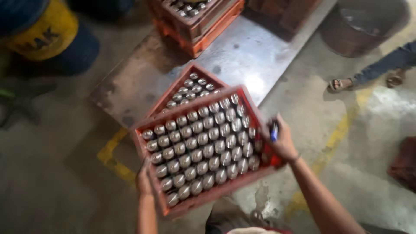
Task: The person picks cylindrical machined metal parts one at a time from orange trays, marks each part with a blue permanent marker, and places the marked part back into the tray. They occasionally reposition the trays and continue marking more parts.
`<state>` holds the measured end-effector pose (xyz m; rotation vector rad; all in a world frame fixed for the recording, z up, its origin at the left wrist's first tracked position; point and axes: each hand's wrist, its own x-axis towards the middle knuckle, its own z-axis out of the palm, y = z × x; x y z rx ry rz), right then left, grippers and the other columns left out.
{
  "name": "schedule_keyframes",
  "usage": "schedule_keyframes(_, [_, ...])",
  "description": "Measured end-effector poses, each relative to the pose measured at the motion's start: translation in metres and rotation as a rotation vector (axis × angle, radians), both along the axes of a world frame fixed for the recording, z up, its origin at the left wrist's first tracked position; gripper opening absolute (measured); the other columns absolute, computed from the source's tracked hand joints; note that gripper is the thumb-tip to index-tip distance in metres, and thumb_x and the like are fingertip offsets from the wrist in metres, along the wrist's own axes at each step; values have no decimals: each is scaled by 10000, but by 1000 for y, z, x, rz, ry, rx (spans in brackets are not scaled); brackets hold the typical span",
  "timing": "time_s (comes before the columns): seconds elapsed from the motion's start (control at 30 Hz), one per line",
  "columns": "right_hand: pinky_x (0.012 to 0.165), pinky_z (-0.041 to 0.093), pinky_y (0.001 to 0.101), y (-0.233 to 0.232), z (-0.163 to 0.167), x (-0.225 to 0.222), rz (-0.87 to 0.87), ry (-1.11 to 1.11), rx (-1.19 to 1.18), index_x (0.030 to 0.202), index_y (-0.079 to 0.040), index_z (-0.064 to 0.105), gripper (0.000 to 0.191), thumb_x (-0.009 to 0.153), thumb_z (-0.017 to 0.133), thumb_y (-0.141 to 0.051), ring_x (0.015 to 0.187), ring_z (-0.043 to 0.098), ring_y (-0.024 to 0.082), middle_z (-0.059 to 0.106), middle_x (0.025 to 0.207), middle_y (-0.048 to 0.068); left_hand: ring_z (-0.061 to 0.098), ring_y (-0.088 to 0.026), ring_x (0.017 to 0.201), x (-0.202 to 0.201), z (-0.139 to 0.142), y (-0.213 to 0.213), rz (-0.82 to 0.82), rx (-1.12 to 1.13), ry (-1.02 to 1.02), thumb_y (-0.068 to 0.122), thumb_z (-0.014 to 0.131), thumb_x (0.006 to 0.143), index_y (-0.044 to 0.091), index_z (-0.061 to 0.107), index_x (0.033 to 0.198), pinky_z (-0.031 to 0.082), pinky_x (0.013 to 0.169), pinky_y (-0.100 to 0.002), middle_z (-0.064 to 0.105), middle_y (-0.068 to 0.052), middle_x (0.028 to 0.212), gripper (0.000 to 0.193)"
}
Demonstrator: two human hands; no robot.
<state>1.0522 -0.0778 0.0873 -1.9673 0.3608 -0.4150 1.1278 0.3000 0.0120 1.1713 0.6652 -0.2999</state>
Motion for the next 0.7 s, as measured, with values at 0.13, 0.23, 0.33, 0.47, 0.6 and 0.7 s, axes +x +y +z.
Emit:
schedule_keyframes(0.13, [682,541,466,-2,19,83,177,-3,-456,919,-137,645,173,796,765,-115,767,702,373,737,841,135,532,-158,1318,12,-2,-16,41,167,-189,397,631,944,-16,554,1432,374,1105,-289,554,-51,1485,644])
schedule_keyframes(0.23, [669,515,513,6,33,123,196,181,-621,1006,-119,639,260,768,740,-87,772,685,426,708,795,162,631,-219,1152,18,2,-29,228,32,-56,381,651,909,-19,629,1368,497,980,-341,636,-104,1372,610])
schedule_keyframes(0.33, [687,525,498,12,42,141,252,81,-550,998,-122,620,256,775,744,-99,783,698,412,708,806,152,653,-214,1116,23,8,-37,272,99,-192,352,686,906,-54,665,1313,520,948,-329,666,-116,1337,575])
schedule_keyframes(0.47, [664,517,504,11,41,128,237,-131,-543,1036,-70,585,332,771,781,-118,792,676,443,696,855,187,665,-216,1078,23,18,-38,272,173,-189,356,705,896,-88,684,1284,538,919,-334,685,-141,1308,590])
schedule_keyframes(0.6, [759,562,445,-1,27,101,249,-442,-480,1152,-43,590,431,743,724,-77,887,703,413,692,991,191,659,-225,1076,-6,17,-53,283,225,-272,417,678,935,-88,632,1342,541,911,-363,678,-155,1316,650])
schedule_keyframes(0.7, [732,564,390,-12,18,99,205,-296,-312,1161,-69,625,320,850,702,-69,803,730,338,700,900,148,473,-330,1268,-44,7,-74,69,939,-612,143,840,854,-152,426,1471,395,1014,-445,482,-273,1438,800])
